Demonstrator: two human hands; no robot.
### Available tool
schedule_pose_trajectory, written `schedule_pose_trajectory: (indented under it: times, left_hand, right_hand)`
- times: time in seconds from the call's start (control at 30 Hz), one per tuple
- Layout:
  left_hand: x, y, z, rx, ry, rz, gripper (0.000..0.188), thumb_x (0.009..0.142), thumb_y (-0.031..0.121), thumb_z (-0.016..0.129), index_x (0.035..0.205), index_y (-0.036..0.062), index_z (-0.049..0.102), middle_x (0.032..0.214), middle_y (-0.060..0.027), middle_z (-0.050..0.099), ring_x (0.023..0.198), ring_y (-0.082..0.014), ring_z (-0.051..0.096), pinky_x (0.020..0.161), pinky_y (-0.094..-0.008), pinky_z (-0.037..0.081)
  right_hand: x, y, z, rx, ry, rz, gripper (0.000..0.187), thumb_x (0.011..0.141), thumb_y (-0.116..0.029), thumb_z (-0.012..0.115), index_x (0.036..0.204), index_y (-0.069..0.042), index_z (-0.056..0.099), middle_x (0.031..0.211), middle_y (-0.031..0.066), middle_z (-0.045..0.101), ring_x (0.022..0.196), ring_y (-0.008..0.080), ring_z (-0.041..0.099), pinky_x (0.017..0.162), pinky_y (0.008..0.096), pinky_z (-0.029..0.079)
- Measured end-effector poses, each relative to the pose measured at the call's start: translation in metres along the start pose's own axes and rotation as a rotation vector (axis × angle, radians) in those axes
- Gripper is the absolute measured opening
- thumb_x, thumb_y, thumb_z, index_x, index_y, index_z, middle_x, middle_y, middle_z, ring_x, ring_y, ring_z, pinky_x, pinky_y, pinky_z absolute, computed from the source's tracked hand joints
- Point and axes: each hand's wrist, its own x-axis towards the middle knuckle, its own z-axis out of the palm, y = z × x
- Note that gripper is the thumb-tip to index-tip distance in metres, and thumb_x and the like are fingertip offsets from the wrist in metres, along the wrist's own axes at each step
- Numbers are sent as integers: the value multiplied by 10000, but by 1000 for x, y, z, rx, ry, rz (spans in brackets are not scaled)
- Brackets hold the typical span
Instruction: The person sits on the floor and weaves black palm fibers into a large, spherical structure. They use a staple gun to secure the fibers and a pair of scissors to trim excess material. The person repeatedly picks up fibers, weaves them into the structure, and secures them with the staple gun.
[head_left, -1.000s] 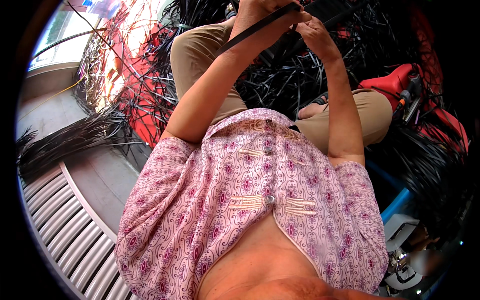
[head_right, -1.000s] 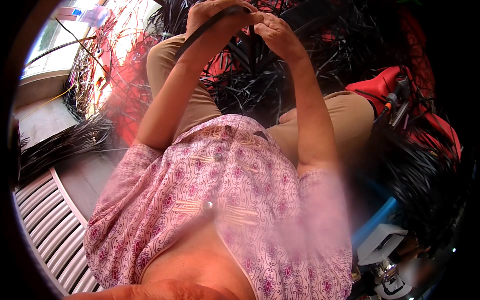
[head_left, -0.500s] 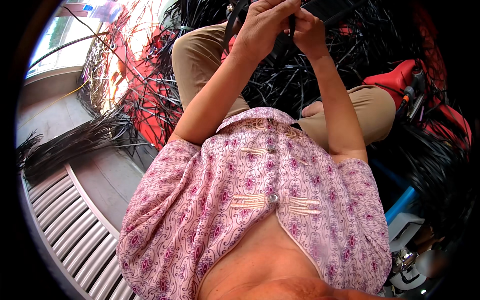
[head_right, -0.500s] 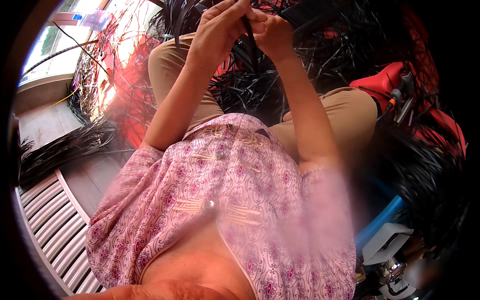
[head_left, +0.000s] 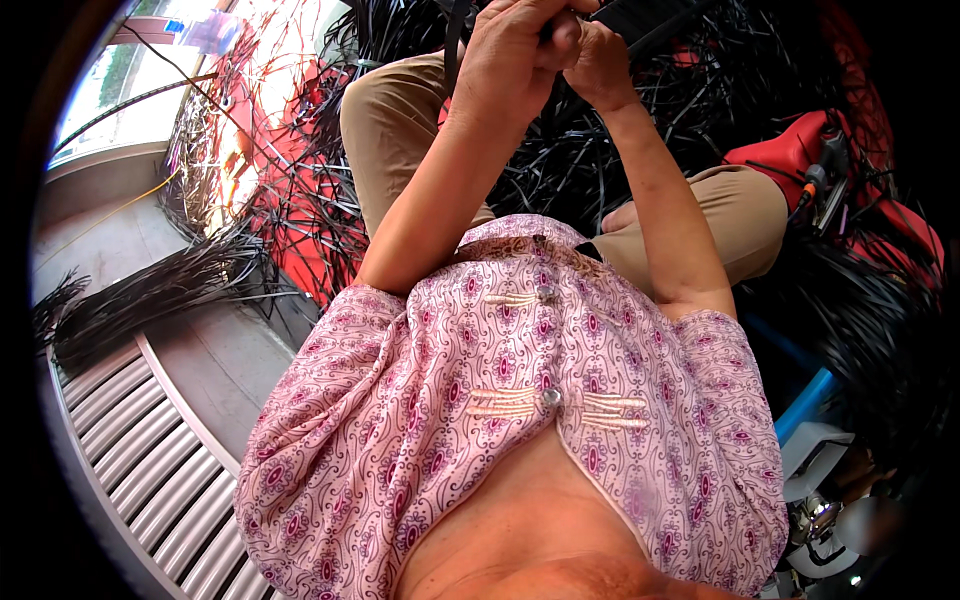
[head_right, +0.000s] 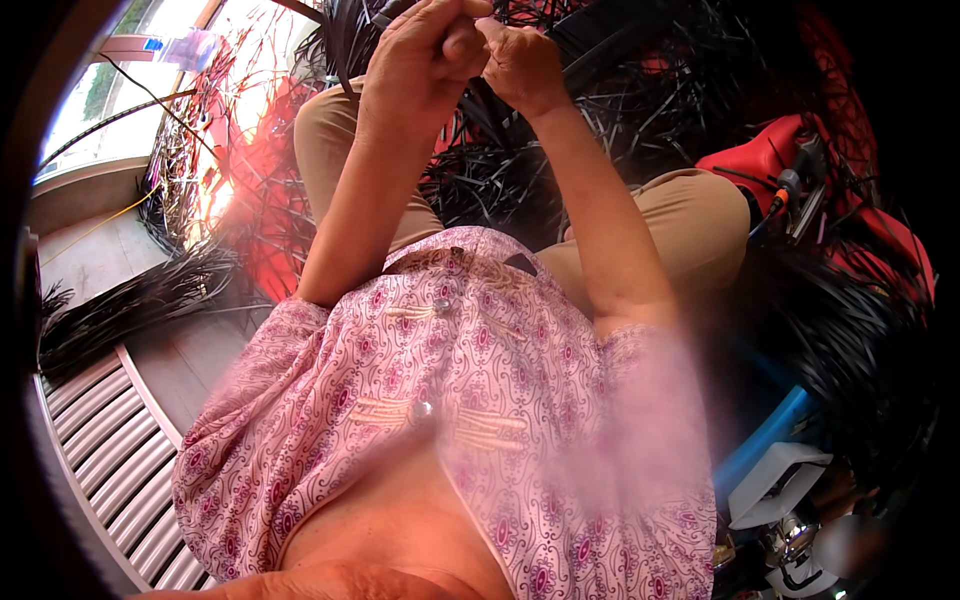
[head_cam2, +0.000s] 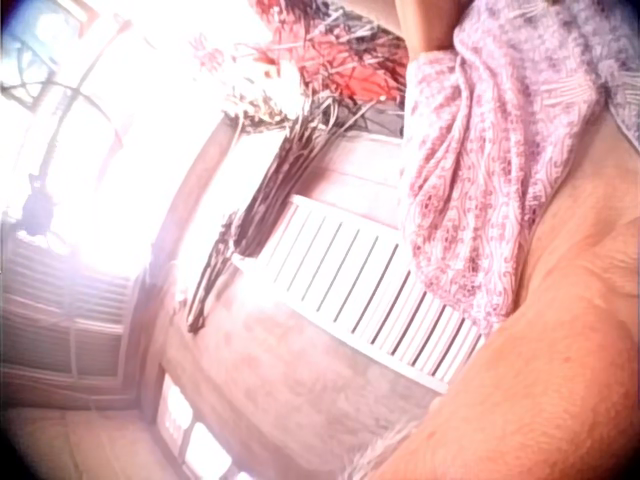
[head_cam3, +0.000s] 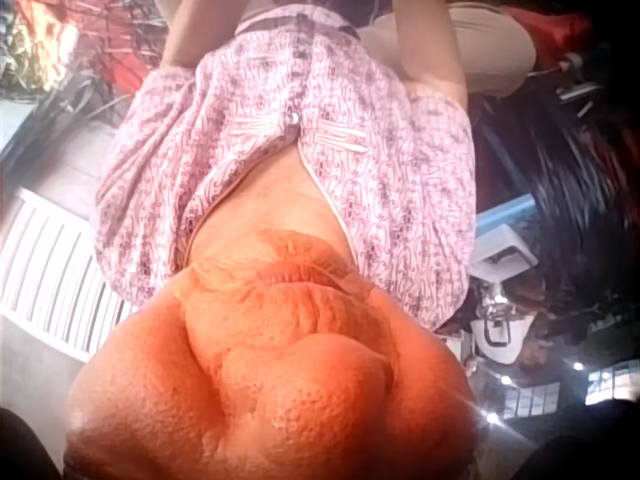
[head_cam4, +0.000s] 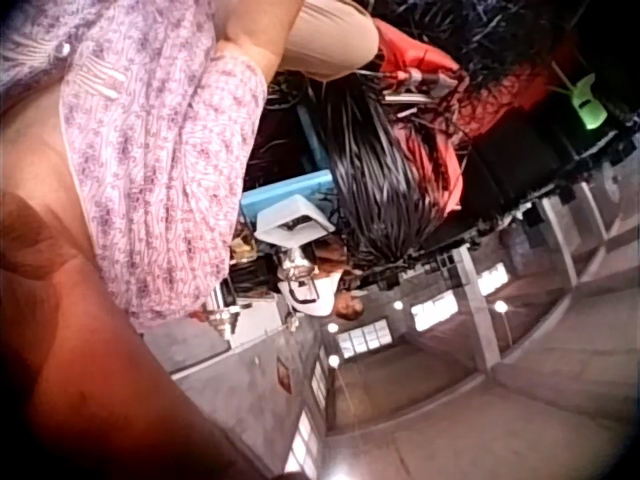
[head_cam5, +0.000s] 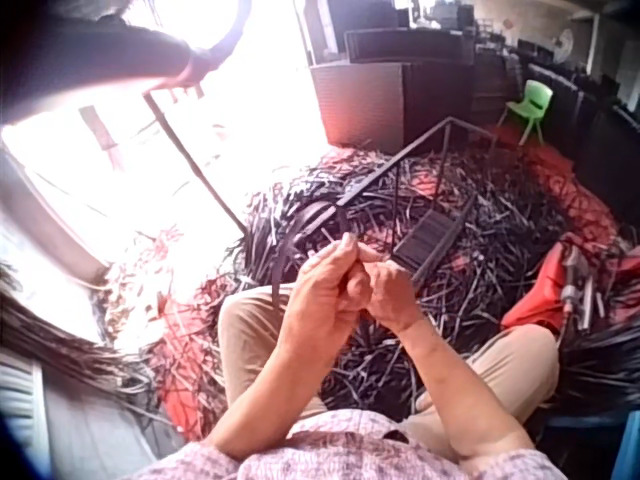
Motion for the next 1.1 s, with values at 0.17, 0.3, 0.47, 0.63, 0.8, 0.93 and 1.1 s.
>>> schedule_pose_trajectory:
  times: [0.17,0.3,0.47,0.63,0.8,0.93,1.1]
  left_hand:
    - [0,7,-1,49,-61,29,363,1057,262,458,948,-31,643,564,19,472,455,-52,352,451,-206,266]
    - [-1,9,1,42,-2,15,382,1059,266,449,948,-43,645,558,23,457,454,-51,349,453,-205,271]
    - [-1,12,-1,53,-2,14,382,1060,269,447,953,-42,641,557,27,448,456,-46,352,451,-194,282]
    - [4,12,-4,-1,26,25,350,1055,263,465,932,-20,629,560,25,458,455,-47,357,452,-197,287]
    - [12,15,-21,-64,58,59,291,1036,261,509,937,15,627,561,26,465,452,-55,365,466,-221,312]
    - [23,16,-45,-126,29,63,269,1025,265,529,939,29,626,567,33,455,449,-60,363,469,-231,317]
    - [28,20,-66,-157,39,67,272,1027,267,527,941,28,626,570,30,463,450,-55,364,470,-230,313]
  right_hand:
    - [-7,9,9,-35,5,17,159,795,-220,681,832,-69,651,799,144,680,784,373,659,676,455,533]
    - [-5,-2,4,32,-11,34,105,790,-175,668,828,-77,660,795,130,676,783,360,651,693,451,532]
    - [-6,1,8,37,-17,37,96,802,-176,657,838,-88,667,787,117,675,791,355,652,696,435,533]
    - [-1,-15,2,37,14,29,98,851,-166,622,863,-75,655,768,126,658,785,347,633,684,448,518]
    - [5,-29,-21,303,-139,51,140,898,-194,586,886,-65,639,767,105,640,777,304,608,729,399,473]
    - [6,-25,-24,373,-164,-76,210,904,-282,596,953,-102,693,766,59,653,762,247,622,746,354,455]
    - [5,-34,-20,300,-198,-5,210,866,-307,706,919,-104,722,800,33,660,792,203,609,806,343,439]
